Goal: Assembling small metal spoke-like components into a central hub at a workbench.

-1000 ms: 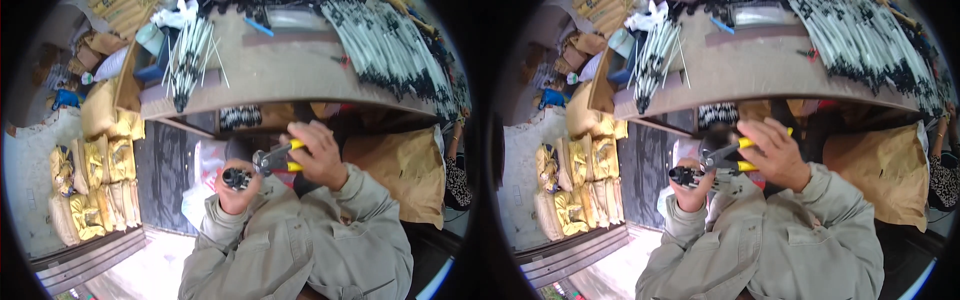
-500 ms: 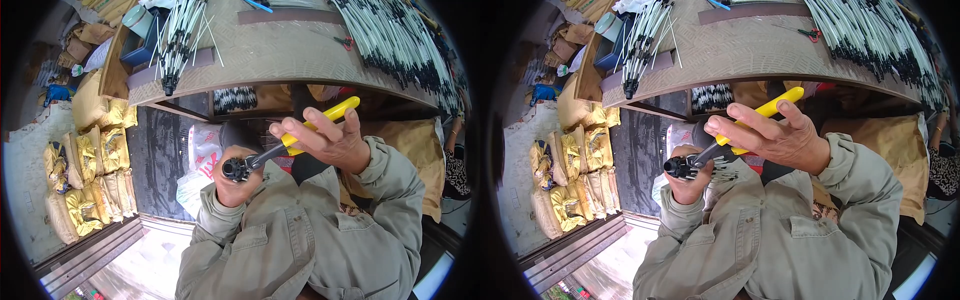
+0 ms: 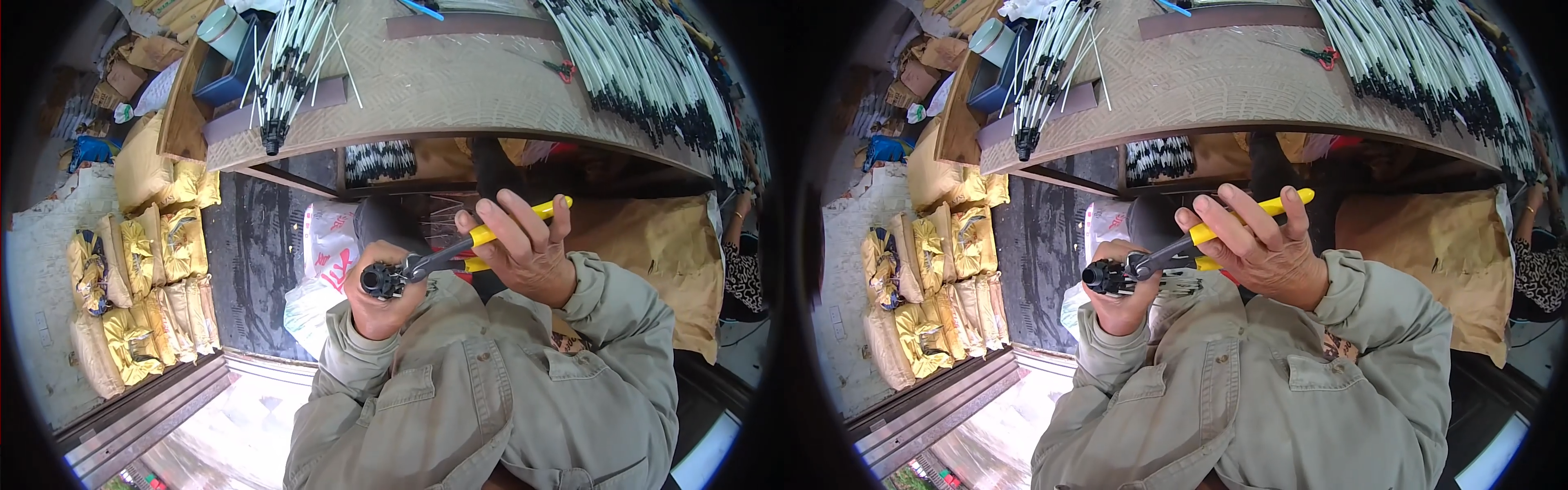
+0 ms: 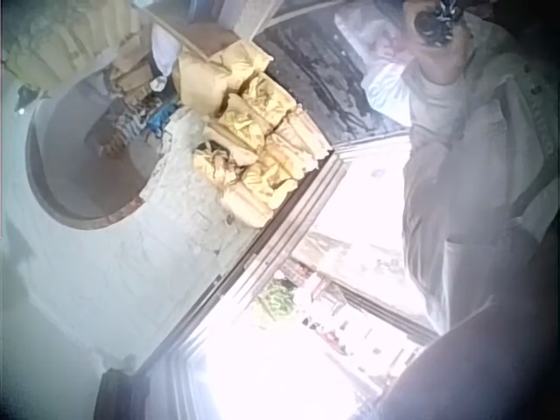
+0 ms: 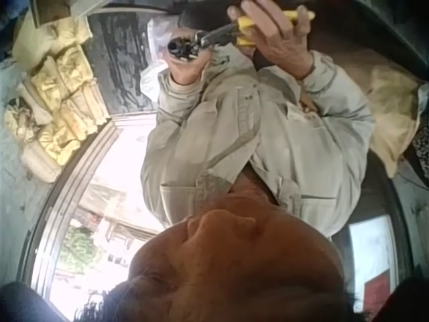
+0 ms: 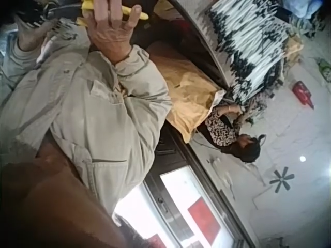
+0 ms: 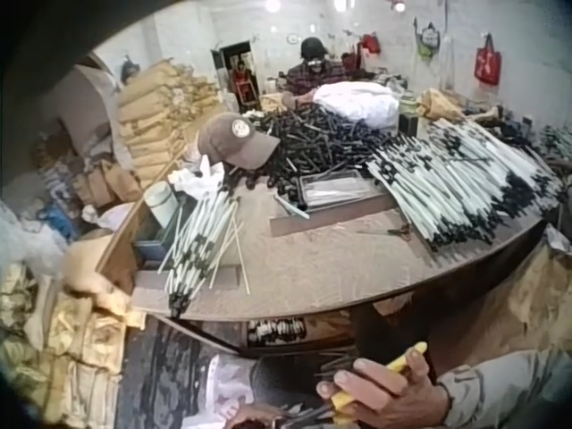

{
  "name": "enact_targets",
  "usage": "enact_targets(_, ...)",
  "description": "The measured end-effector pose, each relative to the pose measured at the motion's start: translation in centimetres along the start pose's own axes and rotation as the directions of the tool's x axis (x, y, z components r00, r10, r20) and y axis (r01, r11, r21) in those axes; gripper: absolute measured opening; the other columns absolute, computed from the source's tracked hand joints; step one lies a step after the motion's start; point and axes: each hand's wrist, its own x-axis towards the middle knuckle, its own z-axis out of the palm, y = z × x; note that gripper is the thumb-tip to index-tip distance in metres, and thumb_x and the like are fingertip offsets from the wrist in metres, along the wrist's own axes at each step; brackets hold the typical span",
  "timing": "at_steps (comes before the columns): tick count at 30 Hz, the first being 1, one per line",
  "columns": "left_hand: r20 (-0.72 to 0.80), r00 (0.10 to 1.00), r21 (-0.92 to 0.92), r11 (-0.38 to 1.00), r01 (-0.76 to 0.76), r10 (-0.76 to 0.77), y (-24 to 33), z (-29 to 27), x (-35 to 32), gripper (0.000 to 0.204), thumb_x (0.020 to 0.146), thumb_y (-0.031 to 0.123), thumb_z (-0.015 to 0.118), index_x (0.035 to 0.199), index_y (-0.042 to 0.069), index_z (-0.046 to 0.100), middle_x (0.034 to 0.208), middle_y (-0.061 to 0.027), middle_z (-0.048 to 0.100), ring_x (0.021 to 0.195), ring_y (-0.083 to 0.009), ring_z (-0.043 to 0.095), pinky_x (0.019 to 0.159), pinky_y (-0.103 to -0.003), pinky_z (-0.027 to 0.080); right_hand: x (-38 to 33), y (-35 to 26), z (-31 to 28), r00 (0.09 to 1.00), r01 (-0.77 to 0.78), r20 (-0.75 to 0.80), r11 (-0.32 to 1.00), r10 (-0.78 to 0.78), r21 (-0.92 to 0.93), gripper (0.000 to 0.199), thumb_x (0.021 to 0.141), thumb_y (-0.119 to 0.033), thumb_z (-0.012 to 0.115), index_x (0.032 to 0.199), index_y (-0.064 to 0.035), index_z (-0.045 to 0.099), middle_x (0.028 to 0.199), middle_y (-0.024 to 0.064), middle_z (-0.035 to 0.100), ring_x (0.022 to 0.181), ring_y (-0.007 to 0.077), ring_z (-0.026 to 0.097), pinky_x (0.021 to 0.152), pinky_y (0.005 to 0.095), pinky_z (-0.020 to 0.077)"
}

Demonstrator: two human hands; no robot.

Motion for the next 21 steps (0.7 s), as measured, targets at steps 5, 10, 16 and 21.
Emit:
enact_targets(5, 0.026, 0.999, -0.037, 0.998, 0.045, -0.044, 0.4, 0.4, -0.3, 0.019, 0.066, -0.008, 0.064, 0.079, 0.001, 0.053, 0.073, -0.0055, 0.056, 0.065, -0.0096, 0.053, 0.06, -0.022, 0.042, 0.5, 1.6, -1.0, 0.996, 0.089, 0.016, 0.996, -0.088, -0.012, 0.025, 0.076, -0.023, 0.067, 0.095, -0.0186, 0.052, 0.11, -0.0029, 0.045, 0.099, 0.012, 0.054, 0.105, 0.0533, 0.0174)
enact_targets(10, 0.05, 0.998, -0.079, 0.996, 0.052, -0.048, 0.6, -0.1, -0.2, 0.021, 0.065, -0.009, 0.063, 0.081, 0.001, 0.053, 0.075, -0.0064, 0.057, 0.067, -0.0101, 0.053, 0.061, -0.022, 0.042, 2.1, 2.2, -1.5, 0.978, 0.205, -0.02, 0.977, -0.206, -0.052, 0.016, 0.077, -0.024, 0.067, 0.081, -0.0185, 0.052, 0.106, -0.0034, 0.046, 0.097, 0.0098, 0.054, 0.104, 0.0535, 0.0189)
enact_targets(16, 0.085, 0.993, -0.107, 0.991, 0.085, -0.076, 0.6, -0.7, -0.9, 0.023, 0.063, -0.009, 0.063, 0.082, 0.001, 0.054, 0.076, -0.0057, 0.058, 0.067, -0.0093, 0.055, 0.062, -0.022, 0.043, 0.1, 0.7, -2.7, 0.979, 0.075, 0.173, 0.98, -0.108, 0.186, 0.018, 0.073, -0.021, 0.07, 0.083, -0.0157, 0.055, 0.102, 0.0, 0.045, 0.078, 0.0106, 0.053, 0.091, 0.0438, 0.0378)
enact_targets(21, 0.192, 0.981, -0.079, 0.995, 0.054, -0.038, -0.2, -1.0, -0.8, 0.028, 0.059, -0.008, 0.066, 0.084, 0.0, 0.055, 0.078, -0.0093, 0.06, 0.072, -0.0159, 0.058, 0.065, -0.026, 0.045, 2.6, 5.0, -5.1, 0.746, -0.129, 0.546, 0.722, -0.381, 0.68, 0.02, 0.076, -0.017, 0.065, 0.092, -0.0101, 0.055, 0.102, 0.0057, 0.05, 0.075, 0.0175, 0.057, 0.064, 0.0353, 0.0474)
